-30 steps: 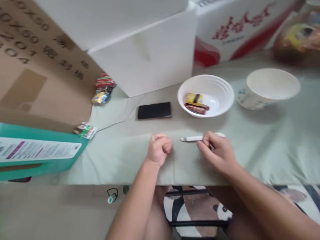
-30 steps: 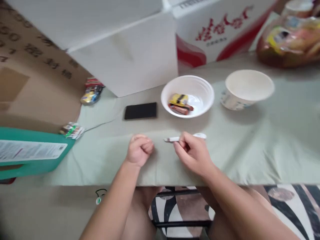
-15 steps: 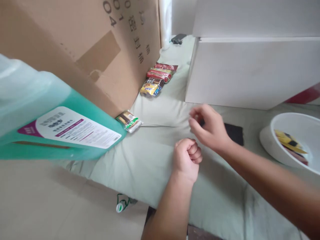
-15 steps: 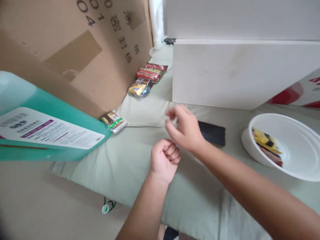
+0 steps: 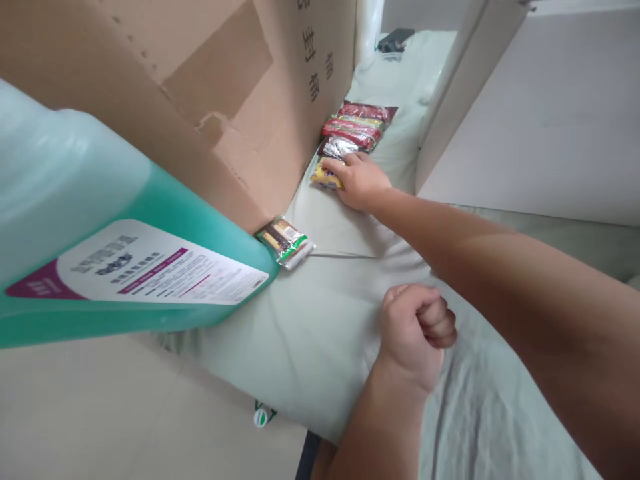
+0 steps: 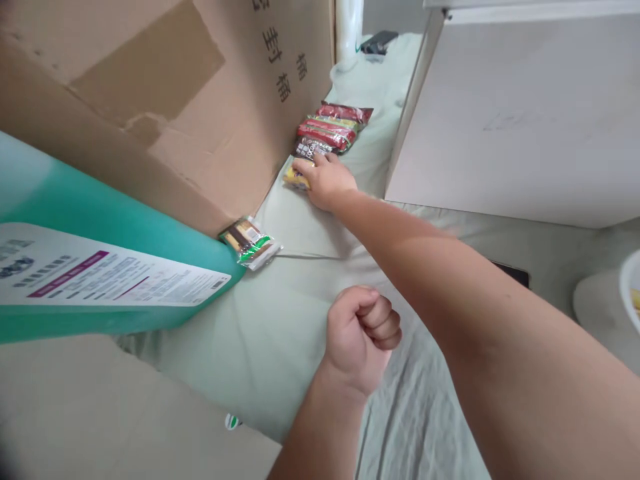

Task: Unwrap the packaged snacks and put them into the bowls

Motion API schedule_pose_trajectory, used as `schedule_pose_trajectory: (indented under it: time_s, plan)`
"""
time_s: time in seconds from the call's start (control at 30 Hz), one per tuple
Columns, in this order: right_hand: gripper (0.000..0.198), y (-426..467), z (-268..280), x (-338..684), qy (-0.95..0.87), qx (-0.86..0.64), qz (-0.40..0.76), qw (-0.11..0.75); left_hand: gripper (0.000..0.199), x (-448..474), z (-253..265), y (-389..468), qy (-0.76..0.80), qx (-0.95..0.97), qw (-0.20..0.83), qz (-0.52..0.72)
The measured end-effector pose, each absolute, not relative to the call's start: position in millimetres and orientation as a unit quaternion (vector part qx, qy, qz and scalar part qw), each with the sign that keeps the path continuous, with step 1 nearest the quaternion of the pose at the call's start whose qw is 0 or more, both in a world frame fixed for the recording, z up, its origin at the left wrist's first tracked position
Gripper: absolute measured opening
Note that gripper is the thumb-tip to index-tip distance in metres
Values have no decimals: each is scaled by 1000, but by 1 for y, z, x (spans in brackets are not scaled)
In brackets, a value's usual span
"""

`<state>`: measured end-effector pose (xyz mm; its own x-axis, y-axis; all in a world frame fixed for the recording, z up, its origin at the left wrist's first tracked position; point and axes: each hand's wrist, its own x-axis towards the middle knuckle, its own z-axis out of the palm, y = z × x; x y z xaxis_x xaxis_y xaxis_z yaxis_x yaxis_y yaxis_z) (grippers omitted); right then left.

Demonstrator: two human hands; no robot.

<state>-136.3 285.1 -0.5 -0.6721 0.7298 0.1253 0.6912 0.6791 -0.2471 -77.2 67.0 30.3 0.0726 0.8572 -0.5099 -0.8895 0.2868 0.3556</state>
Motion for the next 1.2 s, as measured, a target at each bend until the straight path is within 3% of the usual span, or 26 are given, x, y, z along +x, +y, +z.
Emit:
schedule_pose_trajectory:
  time_s: [0.23, 0.33, 0.47, 0.57, 0.67, 0.77, 0.83, 1.07, 1.2]
  plan:
    - [60, 236, 22, -73, -906, -378, 171, 86, 47, -64, 41, 56, 299, 18, 736, 607]
    - [49, 189, 40, -10, -863, -375, 277, 194, 46, -58, 47, 50, 280, 63, 738, 610]
    - [36, 97, 38, 102, -643, -450, 466, 409, 48, -43, 46, 47, 285, 153, 740, 590]
    - [35, 34, 13, 168, -449, -478, 565, 501, 43, -16, 37, 49, 349, 245, 701, 572]
    - [35, 0, -8, 201, -352, -489, 592, 535, 22, 22, 25, 49, 398, 352, 659, 533]
    - [33, -7, -8, 220, -366, -490, 567, 552, 43, 56, 14, 45, 328, 407, 731, 439]
    - [33, -6, 1, 236, -443, -496, 520, 535, 47, 71, 9, 43, 285, 409, 768, 403]
    - [21, -2, 3, 295, -719, -583, 153, 347, 46, 90, -4, 55, 355, 326, 724, 494]
    - [20, 5, -14, 302, -755, -600, 104, 243, 48, 91, -1, 65, 401, 259, 715, 511]
